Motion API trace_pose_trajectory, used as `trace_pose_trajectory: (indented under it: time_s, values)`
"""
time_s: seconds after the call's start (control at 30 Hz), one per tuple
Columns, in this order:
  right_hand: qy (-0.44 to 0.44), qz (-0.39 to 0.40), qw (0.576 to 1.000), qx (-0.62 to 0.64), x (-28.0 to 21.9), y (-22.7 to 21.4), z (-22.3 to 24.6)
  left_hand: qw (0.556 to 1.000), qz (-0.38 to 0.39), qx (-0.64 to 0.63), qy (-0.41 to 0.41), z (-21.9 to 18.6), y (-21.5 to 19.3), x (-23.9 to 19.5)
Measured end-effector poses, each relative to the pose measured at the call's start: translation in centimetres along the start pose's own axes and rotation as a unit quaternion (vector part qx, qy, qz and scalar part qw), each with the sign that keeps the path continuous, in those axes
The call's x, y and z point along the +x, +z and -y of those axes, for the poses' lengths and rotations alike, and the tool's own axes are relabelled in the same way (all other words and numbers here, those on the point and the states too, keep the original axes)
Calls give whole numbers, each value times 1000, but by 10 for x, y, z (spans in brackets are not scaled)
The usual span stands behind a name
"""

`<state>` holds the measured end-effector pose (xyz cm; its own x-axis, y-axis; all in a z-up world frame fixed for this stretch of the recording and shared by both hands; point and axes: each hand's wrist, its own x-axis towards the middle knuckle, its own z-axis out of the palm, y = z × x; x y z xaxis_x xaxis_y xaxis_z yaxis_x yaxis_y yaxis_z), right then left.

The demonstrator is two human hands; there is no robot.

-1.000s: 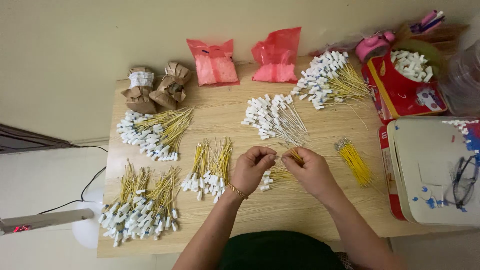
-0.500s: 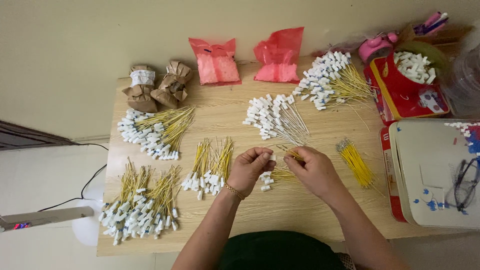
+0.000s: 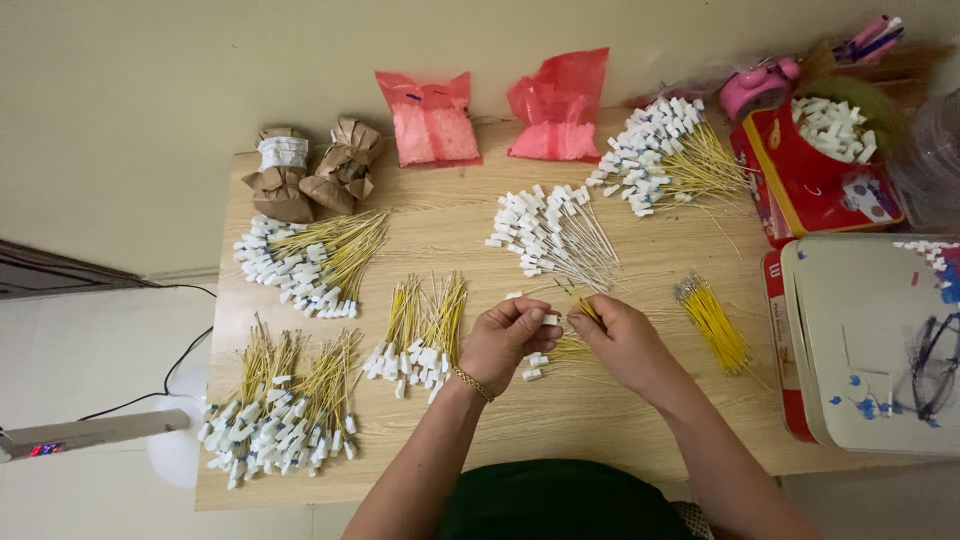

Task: The person sits at a table and repeatedly picks up small white foam pieces and yellow sticks. They insert the foam pieces onto the sticks and place the assembled items into a pile on the table.

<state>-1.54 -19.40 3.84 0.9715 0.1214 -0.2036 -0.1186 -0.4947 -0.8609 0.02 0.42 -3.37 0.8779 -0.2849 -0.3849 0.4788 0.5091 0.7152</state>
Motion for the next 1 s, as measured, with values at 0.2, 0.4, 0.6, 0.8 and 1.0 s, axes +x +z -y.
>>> trace_pose_trajectory:
  time_s: [0.2, 0.4, 0.6, 0.8, 1.0]
  values:
    - [14, 11, 998, -55, 2, 6, 10, 1000, -16, 14, 2, 10, -6, 9]
    - [-26, 20, 995, -92, 9, 19, -19, 998, -43, 46, -8, 31, -14, 14]
    - [0, -9, 998, -58, 15, 38, -52, 980, -53, 186, 36, 33, -25, 17]
    - [40, -89, 995, 8, 22, 5, -59, 733, -99, 633, 227, 69, -79, 51]
    - [58, -69, 983, 161, 28, 10, -57, 623, -177, 709, 279, 71, -87, 88]
